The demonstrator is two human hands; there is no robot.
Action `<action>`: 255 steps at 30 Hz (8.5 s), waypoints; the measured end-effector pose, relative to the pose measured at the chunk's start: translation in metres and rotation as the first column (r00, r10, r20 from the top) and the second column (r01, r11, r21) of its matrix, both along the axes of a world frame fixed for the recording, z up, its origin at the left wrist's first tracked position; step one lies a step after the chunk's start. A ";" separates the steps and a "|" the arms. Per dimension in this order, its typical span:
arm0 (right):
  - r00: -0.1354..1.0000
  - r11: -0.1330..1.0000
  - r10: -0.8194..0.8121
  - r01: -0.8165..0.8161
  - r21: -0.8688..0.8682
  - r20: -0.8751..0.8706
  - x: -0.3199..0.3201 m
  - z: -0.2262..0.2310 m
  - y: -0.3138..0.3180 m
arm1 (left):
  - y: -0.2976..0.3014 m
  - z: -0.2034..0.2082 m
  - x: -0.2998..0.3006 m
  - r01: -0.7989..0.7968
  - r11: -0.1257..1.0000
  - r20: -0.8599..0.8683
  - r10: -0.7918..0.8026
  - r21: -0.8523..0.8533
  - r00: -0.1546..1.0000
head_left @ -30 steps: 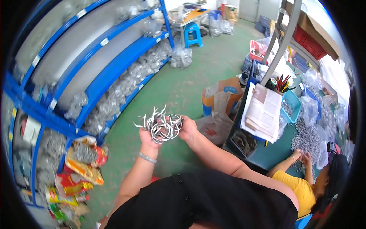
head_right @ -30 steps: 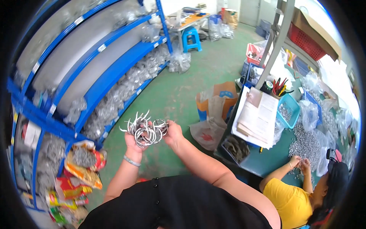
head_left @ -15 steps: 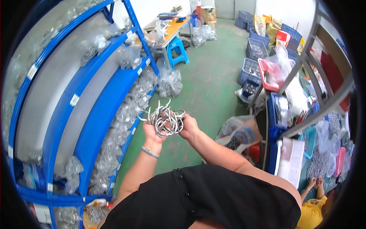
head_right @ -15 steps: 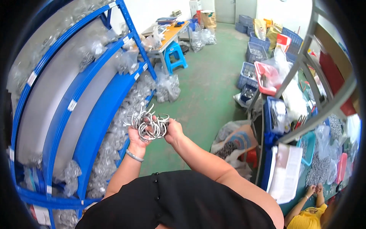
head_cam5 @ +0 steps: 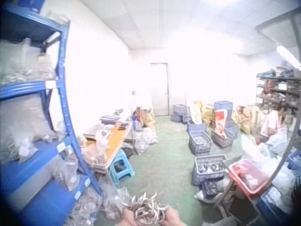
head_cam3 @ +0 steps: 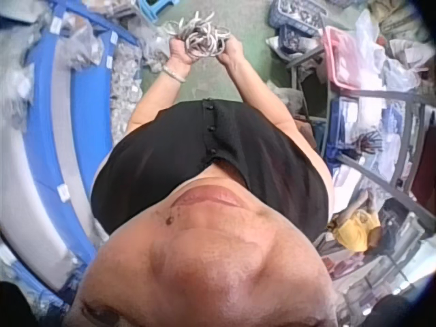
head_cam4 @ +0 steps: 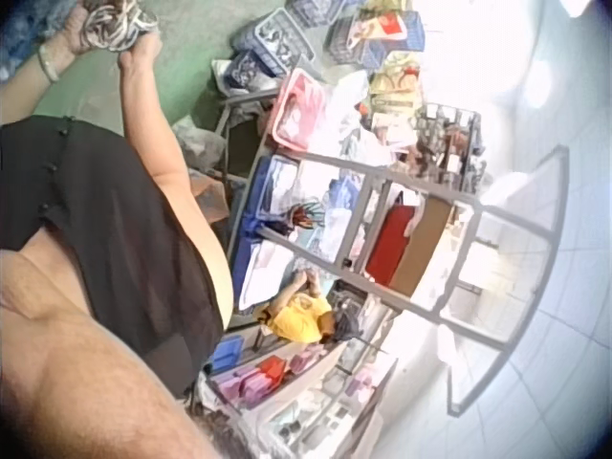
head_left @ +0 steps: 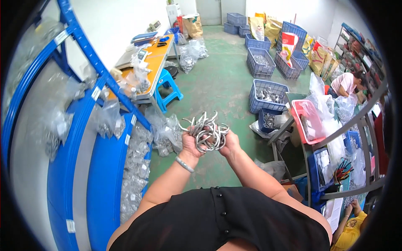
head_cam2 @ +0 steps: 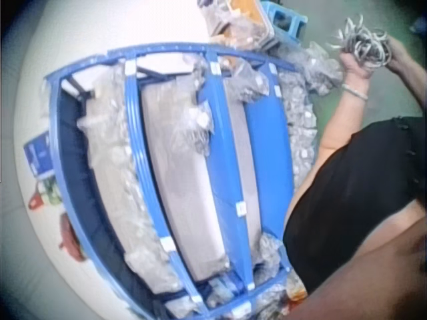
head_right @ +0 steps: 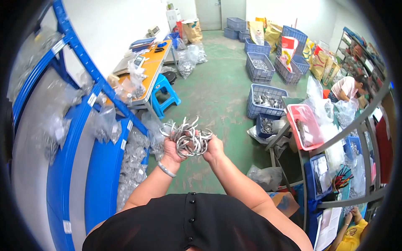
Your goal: The person uses a tool to secure a fastener on a metal hoop, picks up silver screws by hand to place them in a bin, and gathers metal rings from a workbench before walking to a storage area to handle bags of components in a crate.
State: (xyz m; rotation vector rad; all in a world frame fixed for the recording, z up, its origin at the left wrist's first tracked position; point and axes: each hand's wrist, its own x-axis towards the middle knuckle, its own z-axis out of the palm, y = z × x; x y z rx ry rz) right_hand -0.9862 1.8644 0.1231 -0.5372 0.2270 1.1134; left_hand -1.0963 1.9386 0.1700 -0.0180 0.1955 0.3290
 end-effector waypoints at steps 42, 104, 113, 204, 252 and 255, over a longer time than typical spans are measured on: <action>0.995 0.989 0.077 -0.084 0.124 0.058 1.015 -0.005 0.850 | 0.847 0.023 0.995 0.100 0.982 0.049 -0.109 0.163 0.993; -0.046 -0.064 0.996 -0.968 -0.242 -0.078 1.432 -0.090 2.037 | 1.851 -0.073 1.401 -0.901 0.433 -0.254 0.868 -0.031 0.426; -0.144 -0.167 0.982 -0.962 -0.215 -0.119 1.423 -0.096 2.134 | 1.943 -0.075 1.390 -0.920 0.362 -0.236 0.891 -0.148 0.389; -0.887 0.261 -0.457 -0.069 -0.963 -0.060 1.278 -0.506 2.438 | 2.085 -0.416 1.205 -0.917 0.395 -0.206 0.894 -0.061 0.399; -0.891 -0.394 0.454 -0.180 -0.901 -0.020 1.261 -0.526 2.457 | 2.149 -0.522 1.189 -0.891 0.454 0.137 0.883 0.001 0.450; -0.956 -0.054 0.293 0.018 -0.998 -0.033 1.259 -0.525 2.463 | 2.146 -0.524 1.188 -0.903 0.430 0.104 0.898 -0.013 0.427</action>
